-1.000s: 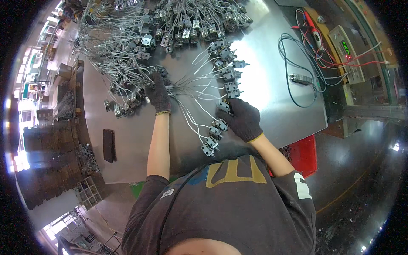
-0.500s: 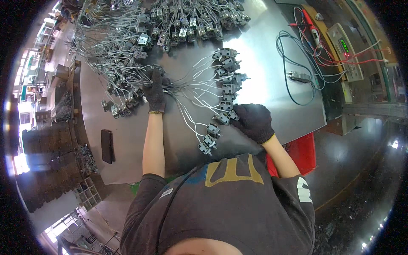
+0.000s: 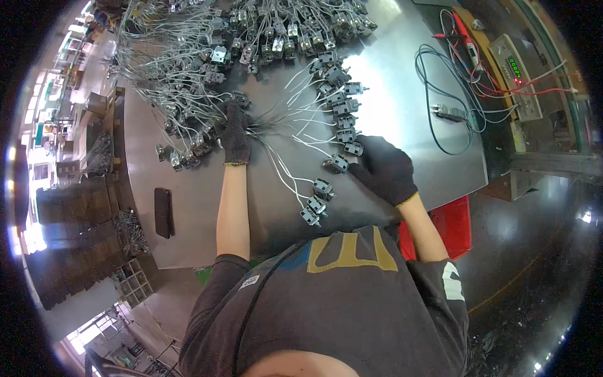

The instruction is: The person tests electrical components with a red probe, gathers them by their wires, and places them on a green mat. Then, the person bundles the wires of another set of components and secures them with a plastic tie.

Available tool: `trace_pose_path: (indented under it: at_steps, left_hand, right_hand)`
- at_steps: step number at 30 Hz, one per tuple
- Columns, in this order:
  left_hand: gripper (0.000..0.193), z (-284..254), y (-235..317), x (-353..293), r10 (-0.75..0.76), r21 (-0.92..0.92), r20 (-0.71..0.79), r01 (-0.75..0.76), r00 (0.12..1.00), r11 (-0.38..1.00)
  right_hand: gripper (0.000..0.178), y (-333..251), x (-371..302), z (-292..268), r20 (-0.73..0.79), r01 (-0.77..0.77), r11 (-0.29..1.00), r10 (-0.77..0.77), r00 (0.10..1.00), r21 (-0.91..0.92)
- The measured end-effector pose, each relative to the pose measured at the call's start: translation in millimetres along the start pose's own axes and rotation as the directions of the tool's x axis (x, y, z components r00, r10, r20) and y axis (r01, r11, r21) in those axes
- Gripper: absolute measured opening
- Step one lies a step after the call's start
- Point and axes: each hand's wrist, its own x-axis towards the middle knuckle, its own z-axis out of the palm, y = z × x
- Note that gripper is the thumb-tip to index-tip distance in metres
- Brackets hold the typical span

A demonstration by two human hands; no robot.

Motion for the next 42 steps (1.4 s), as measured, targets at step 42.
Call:
trace_pose_path:
  at_steps: [42]
  left_hand:
    - [0.034,42.2,-19.6,15.6,-0.008,0.01,0.205,0.006,0.979,1.0]
  right_hand:
    - [0.039,-72.9,-47.6,-27.5,0.32,0.295,0.955,-0.289,0.902,0.031]
